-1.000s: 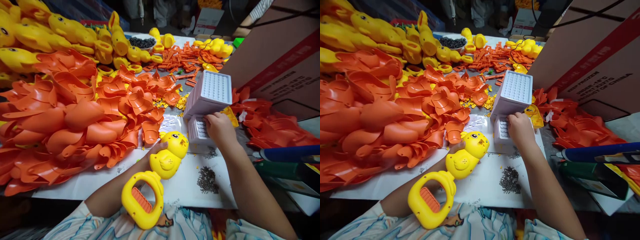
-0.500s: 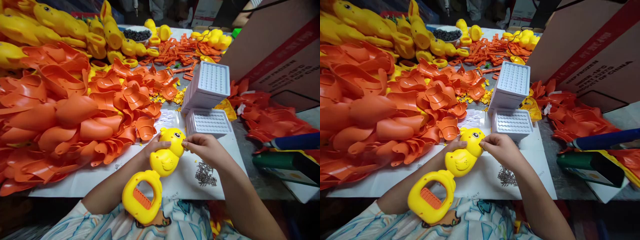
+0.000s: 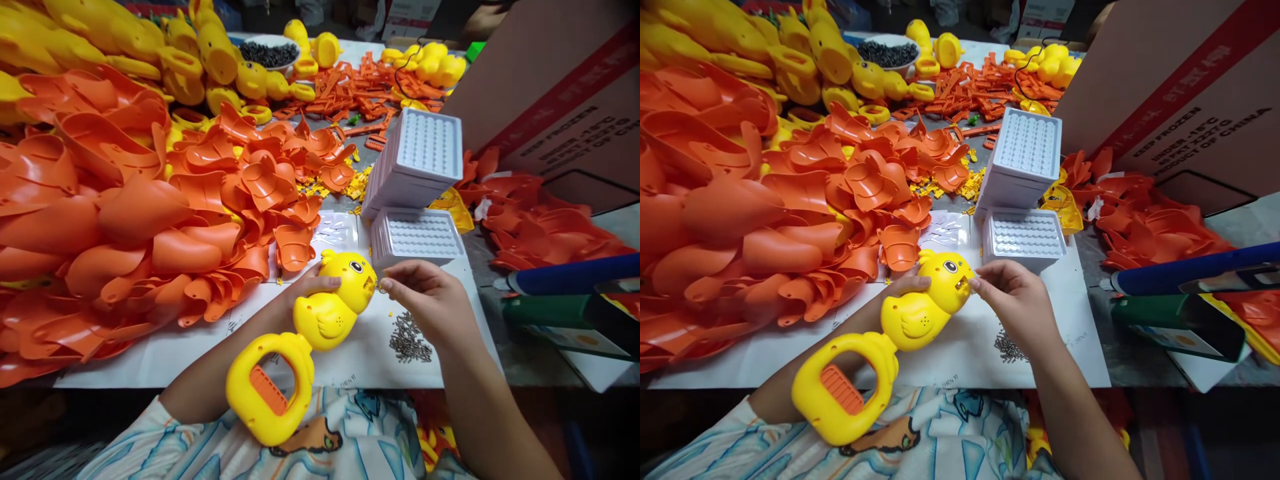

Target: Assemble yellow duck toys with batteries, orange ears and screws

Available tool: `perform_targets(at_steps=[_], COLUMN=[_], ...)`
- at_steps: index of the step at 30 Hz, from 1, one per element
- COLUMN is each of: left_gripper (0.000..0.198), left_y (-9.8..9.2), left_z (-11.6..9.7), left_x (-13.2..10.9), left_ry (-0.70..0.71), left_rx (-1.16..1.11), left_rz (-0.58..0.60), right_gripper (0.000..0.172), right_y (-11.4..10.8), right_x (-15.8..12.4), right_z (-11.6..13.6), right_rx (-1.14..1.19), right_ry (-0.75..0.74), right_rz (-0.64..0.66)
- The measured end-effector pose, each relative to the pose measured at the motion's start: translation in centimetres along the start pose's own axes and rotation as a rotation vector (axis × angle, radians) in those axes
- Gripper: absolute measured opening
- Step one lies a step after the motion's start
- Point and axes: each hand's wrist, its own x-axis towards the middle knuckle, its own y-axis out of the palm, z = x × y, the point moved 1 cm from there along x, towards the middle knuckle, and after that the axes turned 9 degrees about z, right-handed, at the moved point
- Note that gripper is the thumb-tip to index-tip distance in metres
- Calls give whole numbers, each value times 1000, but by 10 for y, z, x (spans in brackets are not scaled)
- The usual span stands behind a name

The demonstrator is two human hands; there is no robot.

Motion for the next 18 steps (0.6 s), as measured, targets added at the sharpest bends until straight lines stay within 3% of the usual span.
perform_targets(at_steps=[3,8,11,13,16,18], left_gripper=[65,67,65,65,66,65], left_y=[-5,-13,-10,-6,-3,-2], left_z=[2,10,9,7,4,3], left_x=[-3,-3,-3,-4,-3,-1], left_ry=[-26,-30,-30,-34,0,2], left_rx=[-22,-37,-32,-28,-34,-39], left_rz=[-7,0,-1,-1,-16,-23], right_gripper=[42,36,35,33,33,52], right_y=[14,38,41,31,-2,-29], right_x=[-5,-6,-8,-8,-3,9], right_z=[-4,-16,-25,-28,-20,-8], right_rx=[94,87,0,-121,-447,-715], right_ry=[-167,-240,-292,-364,-571,-545], right_rz=[-136,-199,-245,-288,-432,-511])
